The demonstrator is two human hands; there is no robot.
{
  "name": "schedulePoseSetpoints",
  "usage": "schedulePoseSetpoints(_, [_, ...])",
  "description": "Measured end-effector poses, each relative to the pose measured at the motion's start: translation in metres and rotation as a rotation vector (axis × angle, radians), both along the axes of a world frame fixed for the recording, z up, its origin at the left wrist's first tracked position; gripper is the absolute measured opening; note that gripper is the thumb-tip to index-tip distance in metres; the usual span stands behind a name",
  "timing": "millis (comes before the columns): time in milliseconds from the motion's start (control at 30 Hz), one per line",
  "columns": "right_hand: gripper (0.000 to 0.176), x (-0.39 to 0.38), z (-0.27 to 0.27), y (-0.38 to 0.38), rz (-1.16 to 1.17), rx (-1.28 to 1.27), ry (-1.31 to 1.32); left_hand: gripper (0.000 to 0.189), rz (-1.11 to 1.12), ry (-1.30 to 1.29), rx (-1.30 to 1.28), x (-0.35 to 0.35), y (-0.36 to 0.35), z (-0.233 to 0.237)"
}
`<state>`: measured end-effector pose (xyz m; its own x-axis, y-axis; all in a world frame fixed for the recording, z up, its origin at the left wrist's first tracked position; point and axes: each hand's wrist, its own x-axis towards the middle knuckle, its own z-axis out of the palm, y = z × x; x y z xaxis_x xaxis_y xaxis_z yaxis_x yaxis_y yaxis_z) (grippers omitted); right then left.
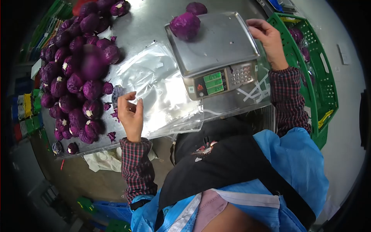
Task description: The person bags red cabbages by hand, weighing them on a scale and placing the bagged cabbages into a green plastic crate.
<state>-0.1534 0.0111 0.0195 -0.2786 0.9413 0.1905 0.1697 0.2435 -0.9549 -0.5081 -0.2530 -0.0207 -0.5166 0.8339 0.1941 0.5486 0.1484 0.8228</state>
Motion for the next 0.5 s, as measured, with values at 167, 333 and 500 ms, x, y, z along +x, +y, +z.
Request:
schedulePoseSetpoints(167, [0.063, -0.105, -0.018, 0.034, 0.164, 0.421, -0.387, 0.03, -0.051, 0.084, -0.062, -0.002, -0.001, -0.012])
schedulePoseSetpoints(333, [0.074, -0.176, -0.058, 0.066, 0.29, 0.51, -0.613, 0.046, -0.009, 0.083, -0.118, 0.014, -0.003, -0.014])
schedulePoseSetpoints(500, [0.071, -0.149, -0.064, 0.106, 0.491, -0.169, -0.305, 0.082, -0.161, -0.04, -0.277, 0.014, -0.002, -0.023])
